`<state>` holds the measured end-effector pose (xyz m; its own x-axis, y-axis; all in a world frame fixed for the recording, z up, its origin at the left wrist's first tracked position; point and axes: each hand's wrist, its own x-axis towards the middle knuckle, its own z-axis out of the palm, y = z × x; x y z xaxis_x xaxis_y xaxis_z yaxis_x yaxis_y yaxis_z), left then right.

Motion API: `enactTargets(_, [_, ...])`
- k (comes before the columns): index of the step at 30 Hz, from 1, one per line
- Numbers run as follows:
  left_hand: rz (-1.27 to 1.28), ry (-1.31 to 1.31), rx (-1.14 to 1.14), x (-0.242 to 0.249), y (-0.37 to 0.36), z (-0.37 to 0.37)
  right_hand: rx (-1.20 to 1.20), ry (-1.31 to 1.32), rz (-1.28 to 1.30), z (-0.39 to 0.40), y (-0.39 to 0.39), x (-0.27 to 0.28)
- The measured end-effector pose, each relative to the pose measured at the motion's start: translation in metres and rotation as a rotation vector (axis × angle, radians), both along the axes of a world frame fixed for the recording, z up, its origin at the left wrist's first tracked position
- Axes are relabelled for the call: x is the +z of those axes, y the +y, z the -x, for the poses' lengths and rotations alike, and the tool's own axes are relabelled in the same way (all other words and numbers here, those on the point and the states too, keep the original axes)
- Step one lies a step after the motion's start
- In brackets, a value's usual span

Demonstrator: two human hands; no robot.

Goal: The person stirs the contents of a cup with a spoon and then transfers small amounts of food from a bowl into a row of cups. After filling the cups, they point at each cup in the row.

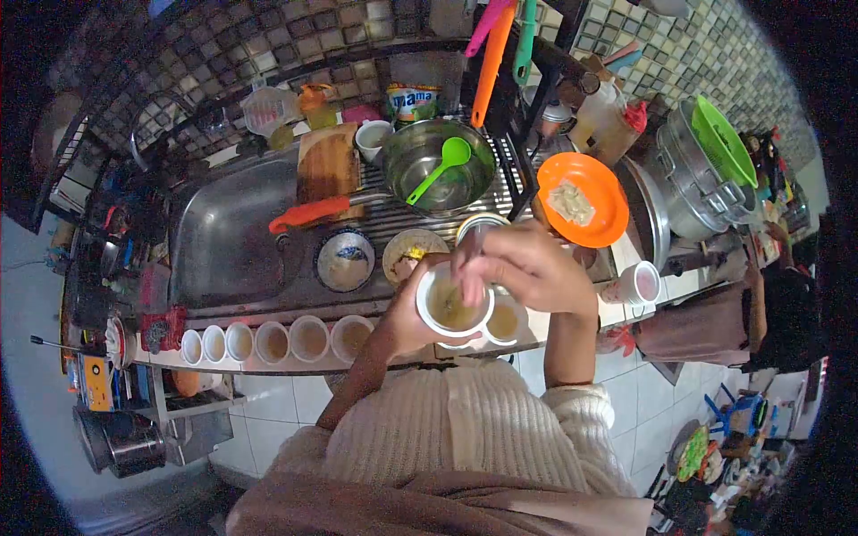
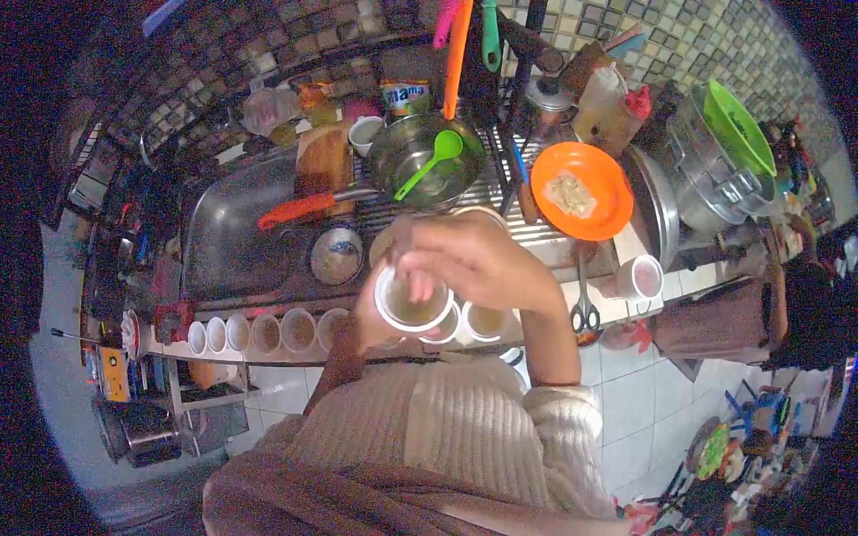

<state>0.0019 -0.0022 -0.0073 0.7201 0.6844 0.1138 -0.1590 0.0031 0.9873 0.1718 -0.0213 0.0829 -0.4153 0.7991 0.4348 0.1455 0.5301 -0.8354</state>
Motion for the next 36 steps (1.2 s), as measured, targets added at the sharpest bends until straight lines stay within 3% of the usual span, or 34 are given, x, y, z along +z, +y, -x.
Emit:
enactTargets(2, [-0.012,-0.014,0.010,-0.001,0.001,0.002,0.059,-0.086,-0.044,-0.008,-0.003,0.000])
enactTargets(5, [-0.045,-0.017,-0.034,-0.006,0.002,0.000,-0.017,-0.114,0.173,-0.011,-0.003,0.008])
enactTargets(8, [0.000,-0.114,-0.005,-0.010,0.000,-0.004,0.007,-0.036,-0.015,-0.005,-0.001,0.001])
enactTargets(12, [0.088,-0.046,-0.030,-0.010,0.005,0.001,0.134,-0.103,0.080,-0.015,-0.004,0.005])
enactTargets(14, [-0.030,-0.031,-0.007,-0.006,0.000,-0.001,0.024,-0.107,0.160,-0.010,-0.002,0.007])
enactTargets(16, [-0.098,-0.047,0.004,-0.014,0.004,-0.002,0.051,-0.065,-0.062,-0.007,0.002,0.001])
enactTargets(18, [0.000,-0.065,-0.013,-0.016,0.005,0.001,0.116,-0.113,-0.052,-0.011,-0.003,0.000])
enactTargets(20, [-0.052,-0.038,-0.038,-0.018,0.006,0.003,0.136,-0.042,0.217,-0.012,-0.005,0.004])
enactTargets(21, [-0.052,-0.024,-0.016,-0.006,0.002,0.001,0.019,-0.122,0.139,-0.010,-0.003,0.007])
enactTargets(24, [-0.043,-0.061,0.002,-0.008,0.002,-0.001,0.029,-0.033,0.016,-0.005,0.002,-0.005])
enactTargets(26, [-0.251,0.017,0.105,-0.002,0.003,0.004,0.094,-0.066,0.039,-0.006,-0.004,0.000])
enactTargets(28, [-0.207,-0.045,0.085,-0.003,0.002,0.002,0.151,-0.140,0.131,-0.010,-0.007,0.006])
enactTargets(30, [0.007,-0.210,-0.091,0.000,-0.001,-0.006,0.082,-0.165,0.019,-0.011,-0.002,0.005])
enactTargets(32, [-0.041,-0.249,-0.099,-0.001,-0.001,-0.005,-0.061,-0.113,0.091,-0.007,0.000,0.004])
enactTargets(34, [-0.123,-0.007,0.024,-0.006,0.002,0.000,-0.034,-0.071,0.102,-0.002,-0.003,-0.004])
enactTargets(36, [-0.129,-0.039,0.036,-0.013,0.003,-0.001,-0.051,-0.211,-0.061,0.004,-0.010,-0.003])
